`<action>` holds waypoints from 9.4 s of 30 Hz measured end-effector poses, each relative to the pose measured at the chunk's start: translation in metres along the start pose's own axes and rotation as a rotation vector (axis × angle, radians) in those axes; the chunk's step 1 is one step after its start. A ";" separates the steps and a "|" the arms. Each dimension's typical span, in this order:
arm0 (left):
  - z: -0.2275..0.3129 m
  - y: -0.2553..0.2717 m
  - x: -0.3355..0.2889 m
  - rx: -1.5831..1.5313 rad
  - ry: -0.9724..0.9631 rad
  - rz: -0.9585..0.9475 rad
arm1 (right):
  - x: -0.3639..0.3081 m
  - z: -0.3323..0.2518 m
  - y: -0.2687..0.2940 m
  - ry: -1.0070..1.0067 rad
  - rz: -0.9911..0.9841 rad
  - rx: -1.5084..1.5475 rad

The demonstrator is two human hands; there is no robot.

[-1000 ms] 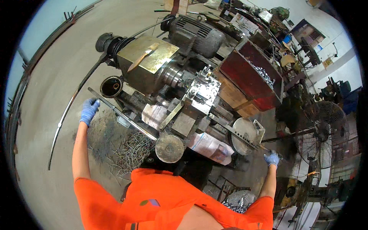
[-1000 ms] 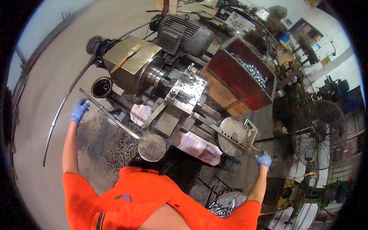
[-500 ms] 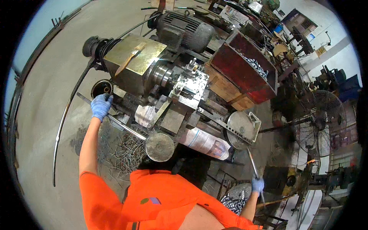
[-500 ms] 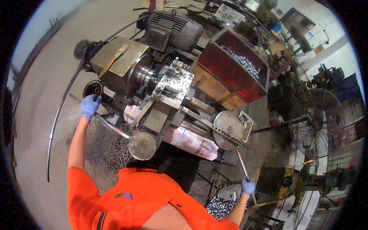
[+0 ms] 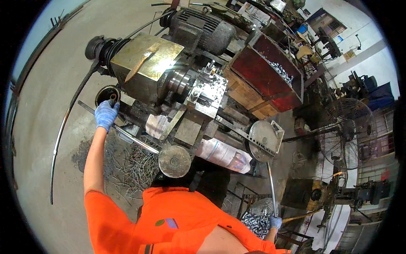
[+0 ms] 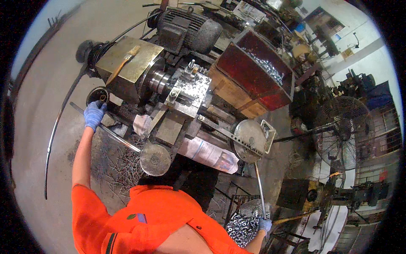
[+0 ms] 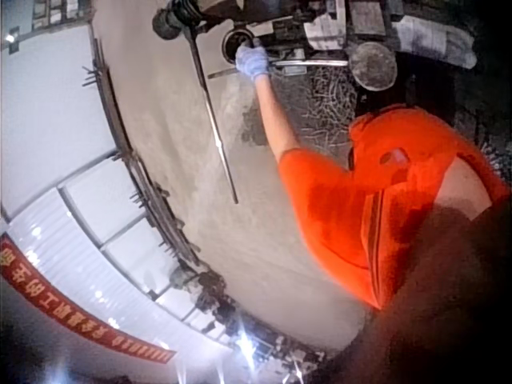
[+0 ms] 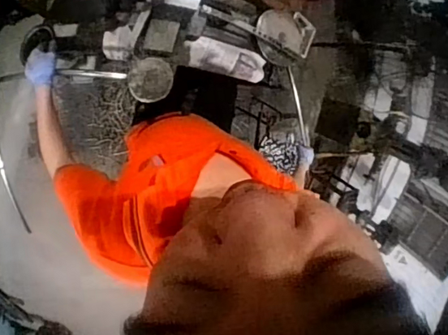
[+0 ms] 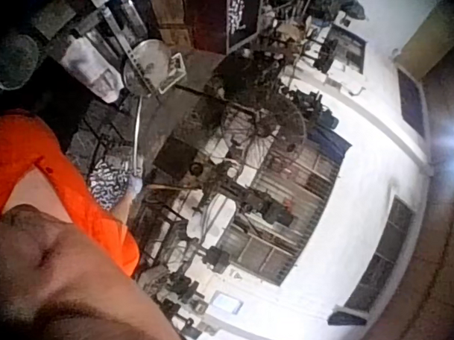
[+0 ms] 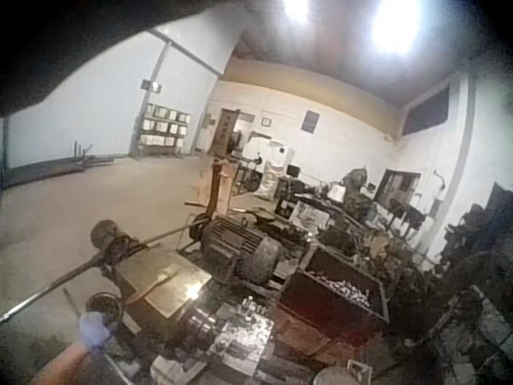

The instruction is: The person operates a lathe machine by loading a metal part into the chuck, using a lever to engage the machine, and luego removing the part and placing it into a container.

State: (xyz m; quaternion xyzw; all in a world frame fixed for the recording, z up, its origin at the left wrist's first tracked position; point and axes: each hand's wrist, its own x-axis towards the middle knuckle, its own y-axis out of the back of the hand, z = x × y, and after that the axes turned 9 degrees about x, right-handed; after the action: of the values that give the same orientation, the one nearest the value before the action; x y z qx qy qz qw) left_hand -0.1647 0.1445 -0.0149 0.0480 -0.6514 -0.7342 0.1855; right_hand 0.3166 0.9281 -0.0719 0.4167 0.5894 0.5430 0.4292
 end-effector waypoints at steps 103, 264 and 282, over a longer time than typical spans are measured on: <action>-0.027 -0.034 0.021 -0.192 0.054 -0.117 | -0.060 -0.012 0.006 -0.054 0.008 -0.002; -0.050 -0.164 -0.077 0.211 -0.075 -0.418 | -0.218 -0.428 0.109 1.195 -0.402 0.813; -0.073 -0.144 -0.050 0.161 -0.247 -0.577 | -0.262 -0.605 0.171 1.521 -0.695 0.726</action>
State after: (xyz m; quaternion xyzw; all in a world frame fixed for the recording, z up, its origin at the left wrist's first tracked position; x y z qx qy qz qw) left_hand -0.1253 0.1045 -0.1748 0.1557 -0.6844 -0.7029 -0.1153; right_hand -0.1846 0.5170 0.1379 -0.1455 0.9405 0.2926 -0.0932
